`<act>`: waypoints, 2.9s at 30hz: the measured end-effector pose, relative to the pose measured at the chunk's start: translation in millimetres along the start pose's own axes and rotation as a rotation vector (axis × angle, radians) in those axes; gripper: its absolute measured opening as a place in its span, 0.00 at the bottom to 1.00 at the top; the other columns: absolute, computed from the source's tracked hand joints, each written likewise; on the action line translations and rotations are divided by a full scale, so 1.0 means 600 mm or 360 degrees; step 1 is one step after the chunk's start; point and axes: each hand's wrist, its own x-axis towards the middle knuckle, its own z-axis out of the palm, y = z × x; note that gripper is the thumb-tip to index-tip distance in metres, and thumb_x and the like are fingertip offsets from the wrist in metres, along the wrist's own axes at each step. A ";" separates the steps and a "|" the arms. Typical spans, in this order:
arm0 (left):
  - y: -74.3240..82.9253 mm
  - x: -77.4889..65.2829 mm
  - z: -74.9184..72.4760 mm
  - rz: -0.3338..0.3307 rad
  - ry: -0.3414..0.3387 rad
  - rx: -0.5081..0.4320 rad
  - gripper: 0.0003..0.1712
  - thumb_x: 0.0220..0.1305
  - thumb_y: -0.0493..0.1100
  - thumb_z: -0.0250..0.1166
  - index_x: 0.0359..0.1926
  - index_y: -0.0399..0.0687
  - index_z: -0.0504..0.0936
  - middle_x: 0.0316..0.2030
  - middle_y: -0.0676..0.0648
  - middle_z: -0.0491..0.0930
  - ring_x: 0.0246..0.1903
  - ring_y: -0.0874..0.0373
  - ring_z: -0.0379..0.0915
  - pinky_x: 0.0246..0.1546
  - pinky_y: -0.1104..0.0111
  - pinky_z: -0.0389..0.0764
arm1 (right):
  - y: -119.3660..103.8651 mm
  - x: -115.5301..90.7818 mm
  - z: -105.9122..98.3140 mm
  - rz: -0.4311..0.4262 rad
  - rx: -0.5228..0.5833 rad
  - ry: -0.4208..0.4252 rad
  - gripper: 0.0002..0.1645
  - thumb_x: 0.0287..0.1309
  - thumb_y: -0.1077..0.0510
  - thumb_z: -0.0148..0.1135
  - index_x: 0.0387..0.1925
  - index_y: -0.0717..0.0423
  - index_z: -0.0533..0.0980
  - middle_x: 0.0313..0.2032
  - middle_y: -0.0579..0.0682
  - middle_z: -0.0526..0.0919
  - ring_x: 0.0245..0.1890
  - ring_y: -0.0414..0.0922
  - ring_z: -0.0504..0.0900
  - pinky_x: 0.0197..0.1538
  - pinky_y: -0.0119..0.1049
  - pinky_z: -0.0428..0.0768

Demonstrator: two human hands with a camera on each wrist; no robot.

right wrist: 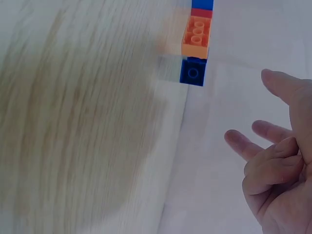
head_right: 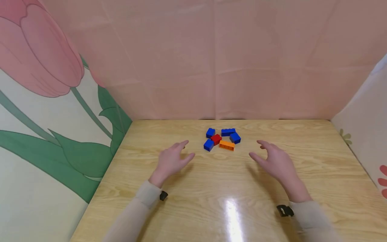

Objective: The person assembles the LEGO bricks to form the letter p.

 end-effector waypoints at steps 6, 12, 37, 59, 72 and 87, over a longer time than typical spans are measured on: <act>0.012 0.015 0.011 0.0000 -0.0042 -0.0011 0.39 0.72 0.72 0.56 0.72 0.56 0.75 0.62 0.47 0.81 0.32 0.53 0.83 0.25 0.62 0.79 | -0.004 0.019 0.009 -0.0002 0.0020 0.0021 0.45 0.69 0.34 0.63 0.71 0.63 0.69 0.56 0.68 0.81 0.28 0.49 0.80 0.40 0.60 0.78; 0.022 0.036 0.025 -0.0006 -0.0136 0.0021 0.39 0.72 0.73 0.54 0.72 0.57 0.75 0.60 0.47 0.82 0.36 0.51 0.84 0.26 0.61 0.81 | -0.011 0.044 0.020 0.0001 0.0047 0.0006 0.46 0.70 0.32 0.61 0.72 0.62 0.69 0.56 0.68 0.81 0.23 0.46 0.78 0.38 0.56 0.79; 0.054 0.109 0.085 -0.0069 -0.0260 -0.0013 0.38 0.70 0.73 0.56 0.70 0.57 0.78 0.59 0.52 0.83 0.51 0.55 0.82 0.43 0.58 0.83 | -0.002 0.137 0.087 0.0111 0.0244 -0.0009 0.44 0.69 0.32 0.60 0.68 0.63 0.72 0.56 0.70 0.81 0.53 0.68 0.80 0.48 0.61 0.78; 0.074 0.142 0.116 -0.0238 -0.0270 0.0077 0.36 0.65 0.75 0.61 0.61 0.57 0.83 0.47 0.54 0.84 0.38 0.59 0.78 0.39 0.62 0.77 | -0.018 0.185 0.123 0.0364 0.0276 -0.0135 0.49 0.67 0.30 0.62 0.66 0.69 0.71 0.57 0.72 0.78 0.53 0.66 0.78 0.55 0.62 0.77; 0.090 0.153 0.120 -0.0262 -0.0265 0.0177 0.34 0.66 0.74 0.61 0.54 0.53 0.84 0.37 0.53 0.82 0.28 0.59 0.73 0.28 0.66 0.74 | -0.015 0.191 0.138 0.0394 0.0257 -0.0212 0.47 0.66 0.35 0.65 0.64 0.72 0.71 0.54 0.71 0.79 0.48 0.63 0.79 0.51 0.58 0.79; 0.093 0.160 0.125 -0.0288 -0.0263 0.0231 0.32 0.67 0.69 0.64 0.59 0.53 0.83 0.37 0.52 0.83 0.28 0.58 0.75 0.28 0.64 0.77 | -0.016 0.189 0.140 0.0421 0.0264 -0.0132 0.39 0.67 0.39 0.65 0.63 0.68 0.73 0.56 0.71 0.78 0.48 0.63 0.78 0.51 0.59 0.78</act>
